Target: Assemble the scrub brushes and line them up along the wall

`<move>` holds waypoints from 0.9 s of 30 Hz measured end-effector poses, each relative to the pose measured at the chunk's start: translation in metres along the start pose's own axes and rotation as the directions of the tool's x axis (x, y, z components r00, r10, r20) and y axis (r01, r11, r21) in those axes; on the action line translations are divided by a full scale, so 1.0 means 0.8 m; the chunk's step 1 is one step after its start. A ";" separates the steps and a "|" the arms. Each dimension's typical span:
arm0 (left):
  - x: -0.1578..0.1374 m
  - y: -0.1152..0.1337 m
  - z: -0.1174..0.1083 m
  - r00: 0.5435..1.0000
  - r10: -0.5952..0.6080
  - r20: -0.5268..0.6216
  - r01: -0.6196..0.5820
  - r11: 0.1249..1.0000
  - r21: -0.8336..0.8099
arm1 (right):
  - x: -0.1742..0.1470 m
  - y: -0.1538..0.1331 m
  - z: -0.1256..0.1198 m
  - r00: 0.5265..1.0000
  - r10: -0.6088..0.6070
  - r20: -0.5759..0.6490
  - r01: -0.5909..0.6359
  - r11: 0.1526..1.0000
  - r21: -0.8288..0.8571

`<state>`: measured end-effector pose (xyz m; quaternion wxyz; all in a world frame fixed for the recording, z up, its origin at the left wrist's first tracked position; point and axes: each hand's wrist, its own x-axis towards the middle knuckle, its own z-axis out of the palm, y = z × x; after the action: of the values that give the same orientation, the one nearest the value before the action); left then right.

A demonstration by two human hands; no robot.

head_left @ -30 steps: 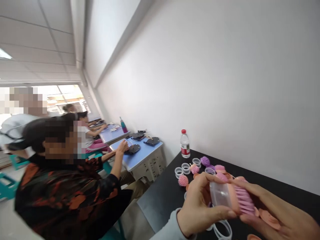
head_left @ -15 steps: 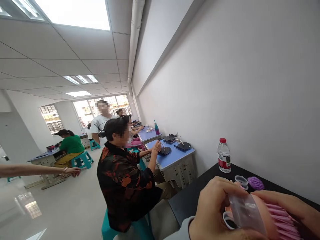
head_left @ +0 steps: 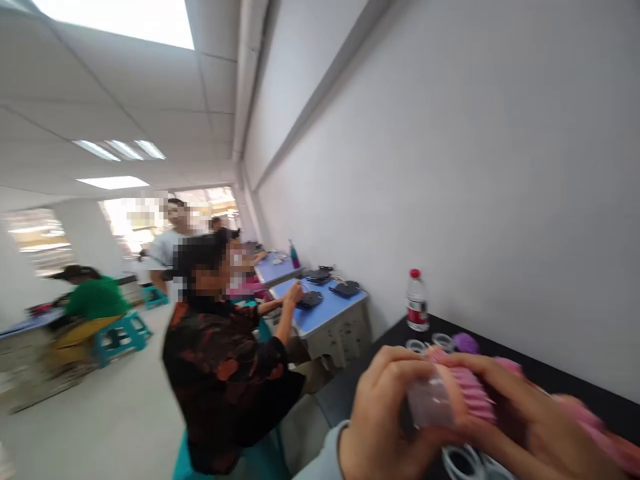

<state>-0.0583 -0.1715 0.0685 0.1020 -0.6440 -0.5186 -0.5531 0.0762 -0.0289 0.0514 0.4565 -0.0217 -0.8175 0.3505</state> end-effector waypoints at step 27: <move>0.011 -0.109 0.172 0.802 -0.504 0.321 0.595 0.717 -0.363 | -0.131 0.115 -0.096 0.830 0.538 0.145 -0.382 0.740 -0.554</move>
<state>-0.0443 -0.0305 -0.0135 -0.2707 -0.5173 -0.5531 -0.5944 0.1697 0.0455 -0.0533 0.2048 -0.2907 -0.9066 0.2273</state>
